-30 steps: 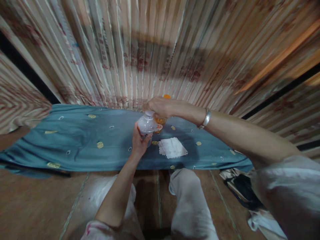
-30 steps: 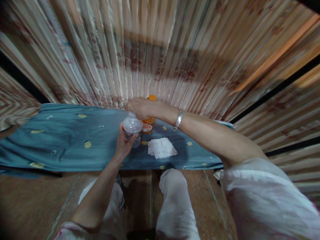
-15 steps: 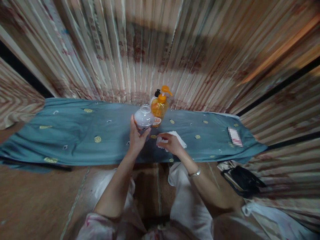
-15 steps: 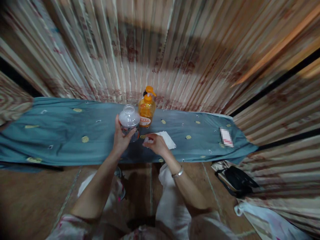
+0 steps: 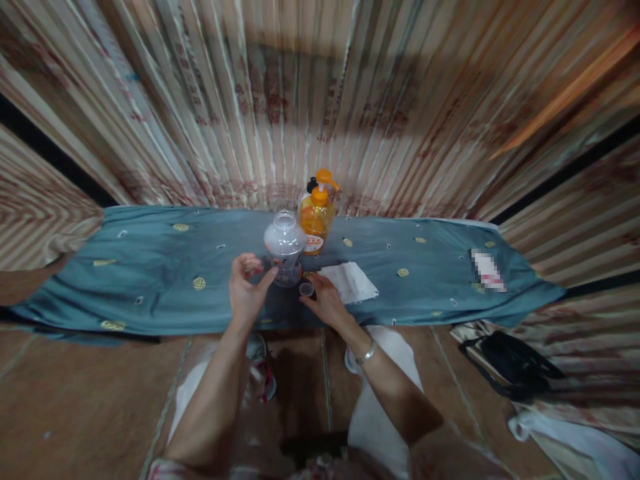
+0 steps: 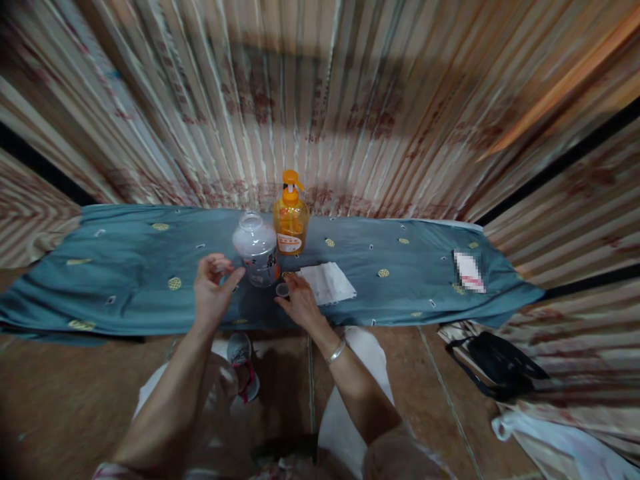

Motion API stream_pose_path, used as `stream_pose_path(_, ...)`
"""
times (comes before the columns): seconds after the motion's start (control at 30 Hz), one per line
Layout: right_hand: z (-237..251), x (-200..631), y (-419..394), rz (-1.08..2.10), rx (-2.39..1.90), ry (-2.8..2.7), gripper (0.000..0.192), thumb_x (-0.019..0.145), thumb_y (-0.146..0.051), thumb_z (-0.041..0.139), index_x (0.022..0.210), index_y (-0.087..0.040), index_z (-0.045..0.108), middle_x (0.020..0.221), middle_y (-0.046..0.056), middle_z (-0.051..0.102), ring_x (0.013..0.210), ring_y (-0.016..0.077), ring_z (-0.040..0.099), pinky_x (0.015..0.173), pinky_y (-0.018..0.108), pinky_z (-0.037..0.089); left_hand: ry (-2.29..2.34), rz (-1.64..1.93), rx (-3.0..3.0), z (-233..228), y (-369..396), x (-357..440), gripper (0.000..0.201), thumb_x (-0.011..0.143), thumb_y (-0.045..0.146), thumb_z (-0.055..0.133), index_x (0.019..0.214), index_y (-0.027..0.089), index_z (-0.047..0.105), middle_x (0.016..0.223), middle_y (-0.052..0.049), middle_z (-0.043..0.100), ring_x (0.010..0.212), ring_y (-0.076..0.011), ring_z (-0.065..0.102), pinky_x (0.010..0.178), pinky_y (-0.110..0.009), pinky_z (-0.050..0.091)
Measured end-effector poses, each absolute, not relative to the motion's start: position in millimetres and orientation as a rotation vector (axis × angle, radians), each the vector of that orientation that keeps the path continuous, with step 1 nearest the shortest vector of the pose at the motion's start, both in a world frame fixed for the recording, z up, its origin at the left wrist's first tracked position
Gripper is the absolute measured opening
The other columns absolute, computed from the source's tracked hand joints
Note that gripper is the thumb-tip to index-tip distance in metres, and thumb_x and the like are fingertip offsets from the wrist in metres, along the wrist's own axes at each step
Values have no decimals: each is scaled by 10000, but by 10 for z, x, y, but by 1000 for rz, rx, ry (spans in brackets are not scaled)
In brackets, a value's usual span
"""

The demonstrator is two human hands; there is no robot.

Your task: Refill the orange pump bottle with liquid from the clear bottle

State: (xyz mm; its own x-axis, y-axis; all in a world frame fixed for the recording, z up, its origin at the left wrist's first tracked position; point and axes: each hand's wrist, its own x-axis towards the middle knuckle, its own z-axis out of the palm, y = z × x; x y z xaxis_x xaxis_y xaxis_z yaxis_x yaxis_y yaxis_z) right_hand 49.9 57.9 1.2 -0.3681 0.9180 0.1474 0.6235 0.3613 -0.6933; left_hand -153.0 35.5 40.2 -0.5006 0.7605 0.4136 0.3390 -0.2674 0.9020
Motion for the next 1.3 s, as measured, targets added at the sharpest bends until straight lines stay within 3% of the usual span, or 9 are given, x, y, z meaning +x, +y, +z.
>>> stream_pose_path(0.07, 55, 564, 575, 660, -1351, -2070, 478, 838, -272, 755, 1289, -165, 643, 1342, 187, 680, 1291, 324, 621, 1139, 516, 464, 1634, 1762, 1401, 470, 256, -1531, 268, 804, 444, 743, 847, 207, 627, 670, 32, 599, 568, -113, 576, 580, -238, 500)
stream_pose_path(0.13, 141, 648, 624, 595, -1385, -1974, 483, 888, -332, 702, 1330, -157, 619, 1340, 194, 680, 1277, 327, 632, 1123, 517, 481, 1590, 1689, 1473, 521, 179, -1452, 250, 851, 425, 694, 742, 207, 641, 558, 48, 560, 448, -96, 503, 469, -221, 424)
stream_pose_path(0.23, 330, 749, 829, 526, -1402, -1799, 588, 891, -370, 691, 1423, -171, 539, 1381, 189, 658, 1296, 320, 623, 1119, 515, 490, 1483, 1563, 1594, 536, 151, -1212, 227, 830, 395, 717, 696, 216, 678, 572, 34, 626, 455, -106, 545, 482, -230, 455)
stream_pose_path(0.43, 639, 650, 1498, 575, -1338, -1639, 951, 768, -439, 813, 1542, -135, 352, 1521, 210, 536, 1414, 322, 528, 1119, 484, 503, 1333, 1439, 1688, 430, 364, -769, 151, 849, 374, 686, 853, 235, 746, 763, -23, 757, 626, -170, 689, 639, -304, 592)
stream_pose_path(0.6, 623, 444, 1775, 684, -1264, -1635, 1078, 667, -350, 880, 1557, -178, 296, 1565, 186, 491, 1426, 288, 518, 1145, 442, 473, 1305, 1441, 1681, 354, 526, -640, 176, 853, 282, 672, 1008, 232, 738, 907, -55, 780, 736, -192, 728, 698, -335, 624)
stream_pose_path(0.77, 617, 361, 1728, 667, -1311, -1616, 977, 668, -335, 880, 1491, -165, 382, 1429, 189, 616, 1298, 296, 623, 1077, 424, 513, 1293, 1452, 1675, 288, 581, -602, 270, 870, 251, 645, 1133, 231, 702, 1075, -85, 759, 806, -190, 736, 710, -336, 632)
stream_pose_path(1.0, 788, 459, 1653, 613, -1501, -1529, 641, 676, -396, 876, 1190, -152, 582, 1174, 165, 743, 1089, 299, 711, 929, 400, 566, 1306, 1470, 1686, 238, 602, -602, 341, 872, 238, 644, 1212, 225, 646, 1272, -126, 676, 988, -225, 733, 784, -366, 632)
stream_pose_path(1.17, 923, 833, 1563, 566, -1406, -1441, 627, 660, -481, 874, 1147, -210, 586, 1154, 121, 760, 1048, 278, 727, 885, 386, 583, 1333, 1520, 1707, 248, 612, -543, 467, 874, 298, 669, 1323, 227, 562, 1341, -146, 622, 1177, -280, 661, 922, -448, 591)
stream_pose_path(1.3, 1023, 1241, 1427, 695, -1303, -1439, 591, 646, -546, 866, 1072, -216, 622, 1096, 99, 774, 994, 256, 734, 864, 373, 588, 1365, 1580, 1705, 261, 626, -471, 681, 825, 389, 746, 1423, 214, 470, 1430, -182, 544, 1356, -333, 532, 1110, -540, 458)
